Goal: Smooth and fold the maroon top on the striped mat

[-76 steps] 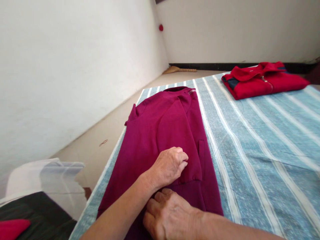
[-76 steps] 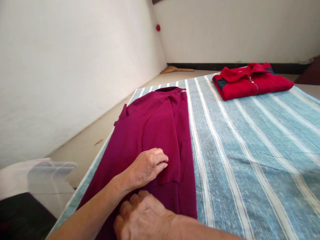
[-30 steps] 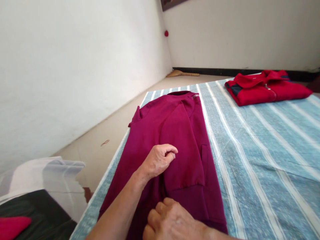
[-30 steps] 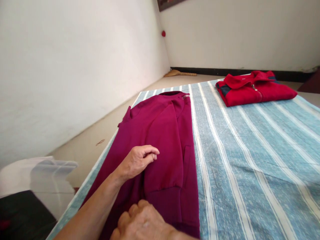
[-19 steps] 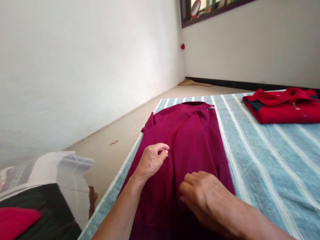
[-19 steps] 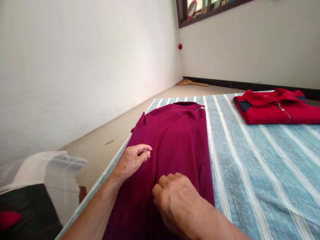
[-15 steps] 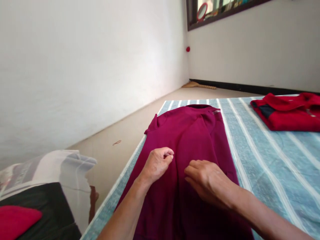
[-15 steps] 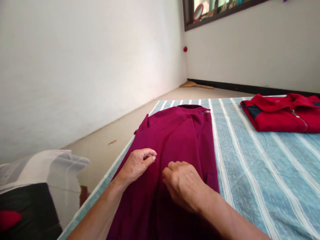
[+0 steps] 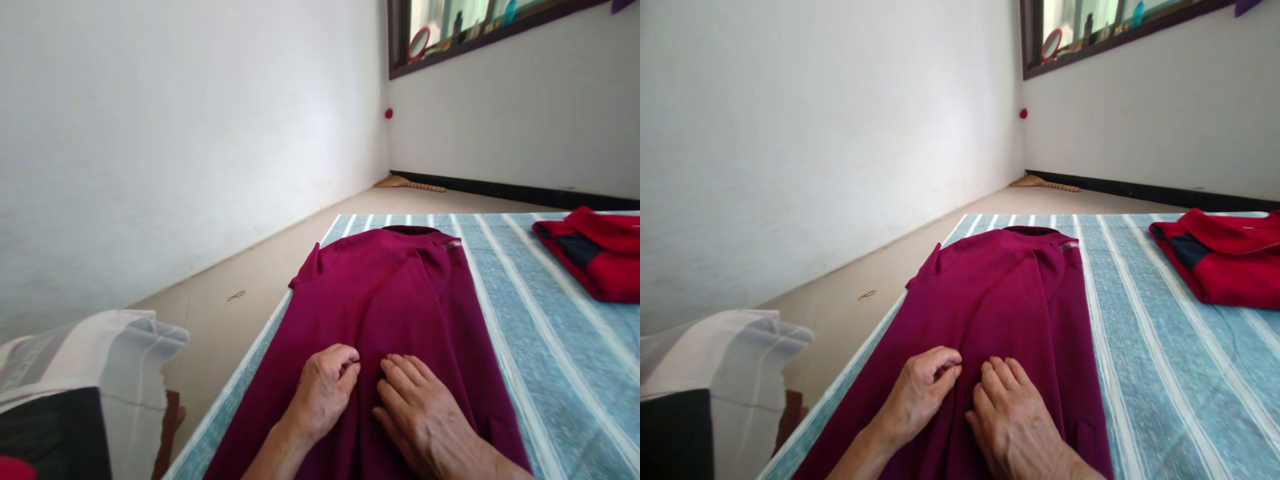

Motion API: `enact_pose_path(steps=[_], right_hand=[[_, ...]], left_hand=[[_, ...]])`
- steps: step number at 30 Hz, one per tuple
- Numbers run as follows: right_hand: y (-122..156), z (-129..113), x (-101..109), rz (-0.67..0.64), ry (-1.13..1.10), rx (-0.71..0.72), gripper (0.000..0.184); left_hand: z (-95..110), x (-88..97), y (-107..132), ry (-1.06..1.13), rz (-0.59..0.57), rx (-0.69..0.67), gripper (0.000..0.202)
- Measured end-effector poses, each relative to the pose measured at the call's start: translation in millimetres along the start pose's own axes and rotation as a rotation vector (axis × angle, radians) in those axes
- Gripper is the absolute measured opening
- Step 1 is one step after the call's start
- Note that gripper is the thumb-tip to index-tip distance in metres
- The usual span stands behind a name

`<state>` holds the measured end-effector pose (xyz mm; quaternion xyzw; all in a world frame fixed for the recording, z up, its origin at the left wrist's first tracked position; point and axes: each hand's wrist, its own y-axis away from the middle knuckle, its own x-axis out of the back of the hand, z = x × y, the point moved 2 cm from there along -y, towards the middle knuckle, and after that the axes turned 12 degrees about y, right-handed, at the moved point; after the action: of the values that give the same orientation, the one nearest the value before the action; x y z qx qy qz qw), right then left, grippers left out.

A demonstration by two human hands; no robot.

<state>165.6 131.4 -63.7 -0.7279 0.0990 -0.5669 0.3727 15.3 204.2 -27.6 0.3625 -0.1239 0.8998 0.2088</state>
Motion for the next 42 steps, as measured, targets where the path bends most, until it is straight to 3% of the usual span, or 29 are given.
enact_pose_path(steps=[8, 15, 19, 22, 25, 29, 33, 38, 42], right_hand=[[-2, -1, -7, -0.037, 0.039, 0.008, 0.008], [-11, -2, -5, -0.122, 0.063, 0.031, 0.009], [-12, -2, -9, -0.152, 0.083, 0.037, 0.013], [-12, -2, -14, -0.146, 0.099, 0.034, 0.018], [-12, -3, -16, -0.157, 0.109, 0.034, 0.019], [-12, -5, -26, -0.138, 0.074, 0.058, 0.018], [-9, -3, -48, -0.055, 0.013, 0.002, 0.033], [-6, 6, -64, -0.014, -0.081, 0.029, 0.017], [-4, 13, -51, 0.045, -0.226, -0.132, 0.007]], left_hand=[[-1, 2.6, -2, -0.035, -0.055, 0.015, 0.014], [15, 14.7, -14, -0.084, -0.216, 0.058, 0.016], [47, 12.1, -47, -0.035, -0.260, 0.013, 0.015], [75, -5.4, -86, 0.162, -0.360, 0.004, 0.011], [96, -28.5, -129, 0.438, -0.400, 0.088, 0.007], [106, -54.7, -177, 0.924, -0.242, 0.208, 0.006], [95, -68.5, -195, 1.206, -0.137, 0.328, 0.004], [77, -51.5, -200, 1.377, -0.034, 0.416, 0.009], [67, -38.1, -211, 1.550, 0.137, 0.443, 0.021]])
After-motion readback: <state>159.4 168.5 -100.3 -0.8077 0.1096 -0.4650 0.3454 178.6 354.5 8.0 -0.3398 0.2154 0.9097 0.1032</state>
